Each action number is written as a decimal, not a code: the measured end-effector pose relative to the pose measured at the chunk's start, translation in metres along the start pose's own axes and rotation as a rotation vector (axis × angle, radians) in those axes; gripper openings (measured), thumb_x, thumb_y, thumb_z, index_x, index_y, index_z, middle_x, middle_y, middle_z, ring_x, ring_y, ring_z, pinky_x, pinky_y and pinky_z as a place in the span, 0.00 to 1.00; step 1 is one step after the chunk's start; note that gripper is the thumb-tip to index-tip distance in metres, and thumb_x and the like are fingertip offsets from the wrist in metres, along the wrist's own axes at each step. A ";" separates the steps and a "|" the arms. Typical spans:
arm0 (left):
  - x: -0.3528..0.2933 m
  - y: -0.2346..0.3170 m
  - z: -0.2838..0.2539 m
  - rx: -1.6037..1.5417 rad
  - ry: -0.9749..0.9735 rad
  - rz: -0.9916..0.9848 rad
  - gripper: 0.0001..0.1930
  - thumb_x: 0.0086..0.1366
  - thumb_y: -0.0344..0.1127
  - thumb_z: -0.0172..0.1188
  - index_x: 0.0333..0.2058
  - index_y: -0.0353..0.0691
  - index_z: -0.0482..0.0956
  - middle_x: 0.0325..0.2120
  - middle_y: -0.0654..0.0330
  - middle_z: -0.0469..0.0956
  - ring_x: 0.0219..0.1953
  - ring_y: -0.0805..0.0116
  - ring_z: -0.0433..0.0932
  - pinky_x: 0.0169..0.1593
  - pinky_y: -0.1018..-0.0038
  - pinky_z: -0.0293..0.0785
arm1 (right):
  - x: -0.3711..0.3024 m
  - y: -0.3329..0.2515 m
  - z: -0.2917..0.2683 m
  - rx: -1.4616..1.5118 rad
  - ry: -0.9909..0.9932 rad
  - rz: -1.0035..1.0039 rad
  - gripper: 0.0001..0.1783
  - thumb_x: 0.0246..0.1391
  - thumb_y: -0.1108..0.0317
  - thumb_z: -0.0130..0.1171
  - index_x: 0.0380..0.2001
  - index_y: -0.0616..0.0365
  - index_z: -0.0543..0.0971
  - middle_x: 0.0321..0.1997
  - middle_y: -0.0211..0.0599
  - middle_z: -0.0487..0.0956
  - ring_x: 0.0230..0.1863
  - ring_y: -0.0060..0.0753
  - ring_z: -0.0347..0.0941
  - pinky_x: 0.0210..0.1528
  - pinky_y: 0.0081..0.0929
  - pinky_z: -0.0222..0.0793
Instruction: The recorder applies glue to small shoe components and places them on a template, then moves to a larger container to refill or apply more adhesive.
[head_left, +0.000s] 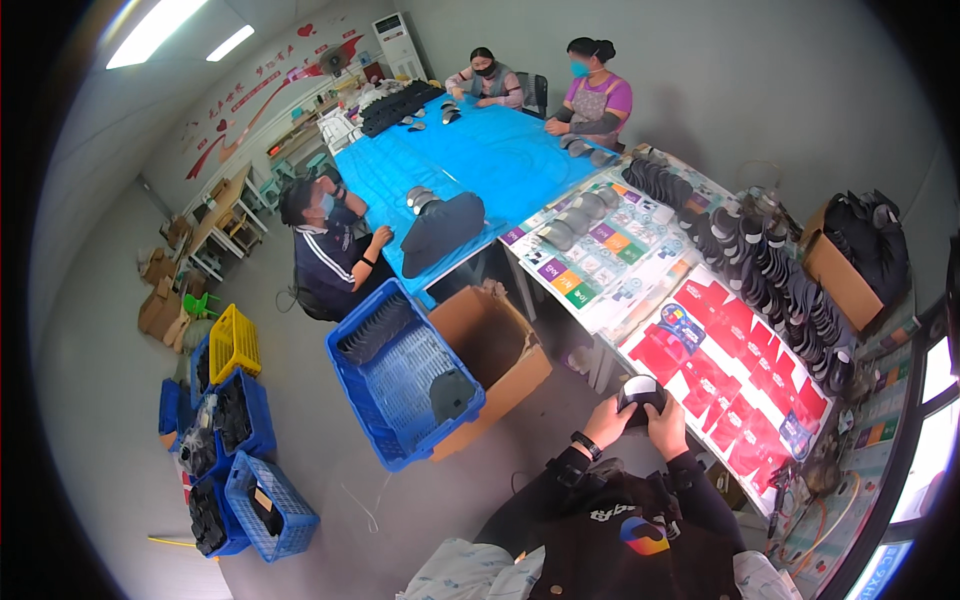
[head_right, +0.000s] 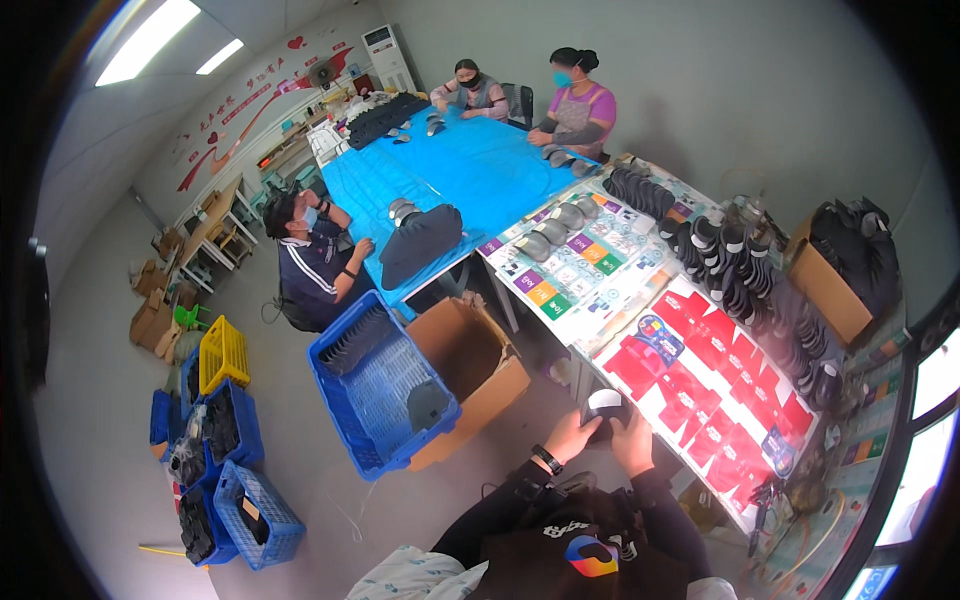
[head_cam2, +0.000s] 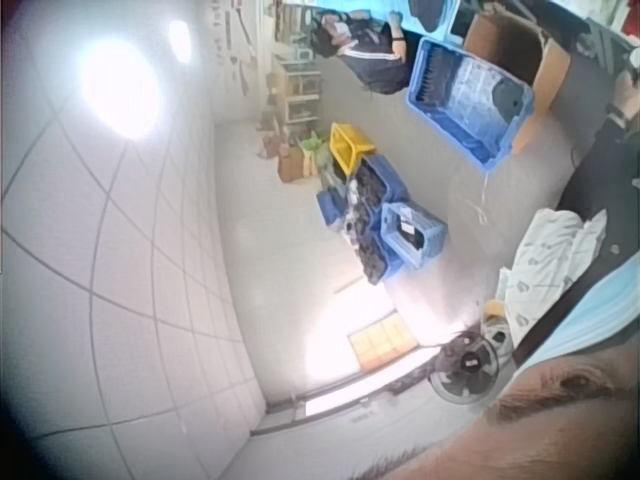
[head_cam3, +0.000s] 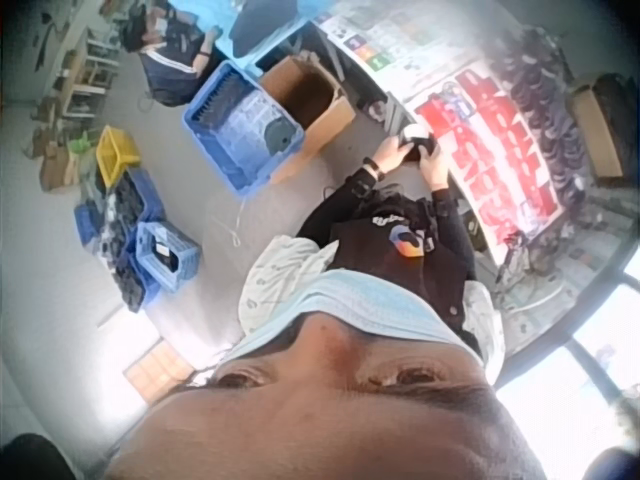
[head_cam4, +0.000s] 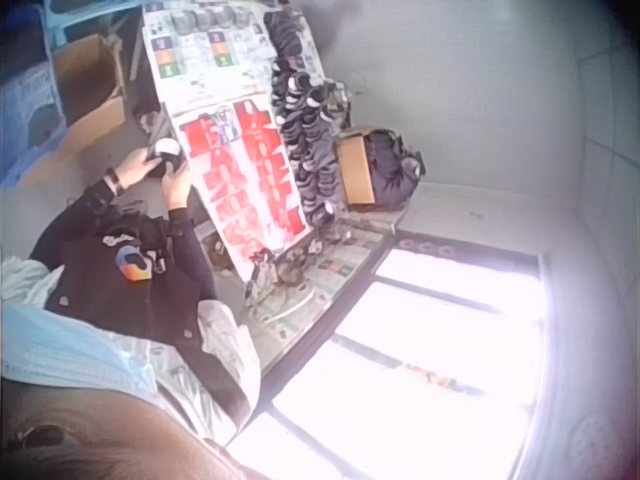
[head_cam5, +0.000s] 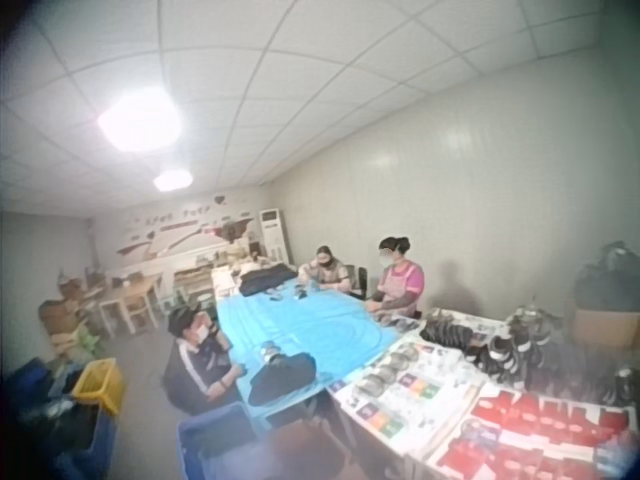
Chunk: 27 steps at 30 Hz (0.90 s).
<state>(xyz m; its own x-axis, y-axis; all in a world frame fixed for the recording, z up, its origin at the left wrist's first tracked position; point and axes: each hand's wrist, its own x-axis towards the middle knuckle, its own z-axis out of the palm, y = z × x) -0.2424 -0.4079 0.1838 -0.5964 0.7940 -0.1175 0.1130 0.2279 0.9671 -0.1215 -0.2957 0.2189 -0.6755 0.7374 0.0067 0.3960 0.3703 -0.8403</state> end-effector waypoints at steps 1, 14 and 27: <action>0.000 0.000 0.000 -0.002 0.007 0.000 0.17 0.69 0.38 0.58 0.52 0.33 0.76 0.43 0.48 0.83 0.46 0.56 0.82 0.50 0.65 0.74 | 0.000 0.000 0.000 0.002 0.005 0.004 0.33 0.49 0.76 0.64 0.60 0.70 0.68 0.57 0.63 0.75 0.62 0.62 0.69 0.65 0.45 0.62; 0.001 -0.006 -0.008 -0.012 -0.100 -0.073 0.18 0.70 0.40 0.57 0.52 0.33 0.77 0.43 0.52 0.84 0.45 0.62 0.81 0.49 0.67 0.74 | -0.004 0.013 0.002 0.003 -0.004 -0.111 0.38 0.47 0.73 0.66 0.62 0.67 0.66 0.61 0.63 0.70 0.64 0.64 0.65 0.66 0.46 0.60; -0.004 -0.011 -0.018 0.032 -0.037 -0.033 0.20 0.68 0.43 0.60 0.47 0.30 0.79 0.37 0.47 0.84 0.40 0.57 0.82 0.44 0.64 0.75 | 0.002 0.004 0.007 0.030 -0.050 -0.187 0.38 0.47 0.72 0.67 0.62 0.69 0.66 0.60 0.64 0.72 0.64 0.62 0.66 0.66 0.44 0.60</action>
<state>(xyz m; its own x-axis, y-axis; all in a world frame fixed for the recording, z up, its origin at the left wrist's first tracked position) -0.2557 -0.4241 0.1776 -0.5704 0.8060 -0.1583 0.1193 0.2719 0.9549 -0.1258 -0.2966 0.2114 -0.7661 0.6277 0.1382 0.2420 0.4808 -0.8428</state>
